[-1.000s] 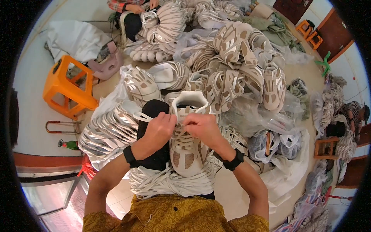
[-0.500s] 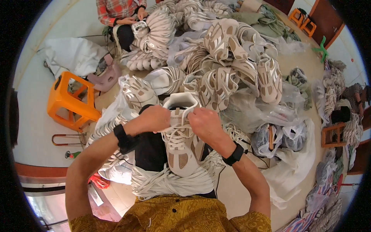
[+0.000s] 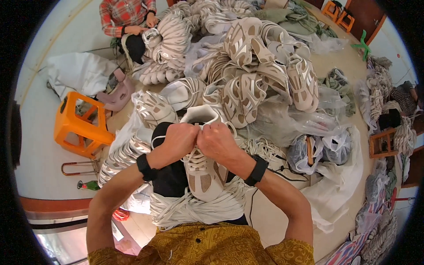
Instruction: Lacing and preparing shoe uppers in a shoe manufacturing facility.
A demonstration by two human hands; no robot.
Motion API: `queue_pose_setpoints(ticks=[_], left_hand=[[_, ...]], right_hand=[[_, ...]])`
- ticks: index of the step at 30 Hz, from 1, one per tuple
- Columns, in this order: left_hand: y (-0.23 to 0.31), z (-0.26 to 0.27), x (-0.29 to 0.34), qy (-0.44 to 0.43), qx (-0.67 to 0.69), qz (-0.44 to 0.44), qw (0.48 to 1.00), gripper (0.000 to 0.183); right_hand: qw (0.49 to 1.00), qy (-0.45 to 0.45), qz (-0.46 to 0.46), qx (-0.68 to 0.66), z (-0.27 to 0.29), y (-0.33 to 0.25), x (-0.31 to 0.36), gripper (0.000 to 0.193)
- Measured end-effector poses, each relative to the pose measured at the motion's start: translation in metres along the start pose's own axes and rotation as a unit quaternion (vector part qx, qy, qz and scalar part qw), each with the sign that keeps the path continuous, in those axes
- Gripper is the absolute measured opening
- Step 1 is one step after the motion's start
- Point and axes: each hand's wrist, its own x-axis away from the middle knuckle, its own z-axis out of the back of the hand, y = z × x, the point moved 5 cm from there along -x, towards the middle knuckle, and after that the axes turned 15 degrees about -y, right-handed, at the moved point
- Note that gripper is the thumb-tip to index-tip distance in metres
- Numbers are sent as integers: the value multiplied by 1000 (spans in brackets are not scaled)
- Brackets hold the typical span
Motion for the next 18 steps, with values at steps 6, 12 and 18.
queue_pose_setpoints(ticks=[6,12,18], left_hand=[[2,-11,-18,-64,131,-8,989,12],[-12,-22,-37,-141,191,-44,970,13],[-4,-20,-43,-182,173,-100,963,15]], right_hand=[[953,66,-66,-290,-12,25,12,5],[848,51,-132,-511,-30,37,24,14],[876,56,-148,-455,-28,35,20,11]])
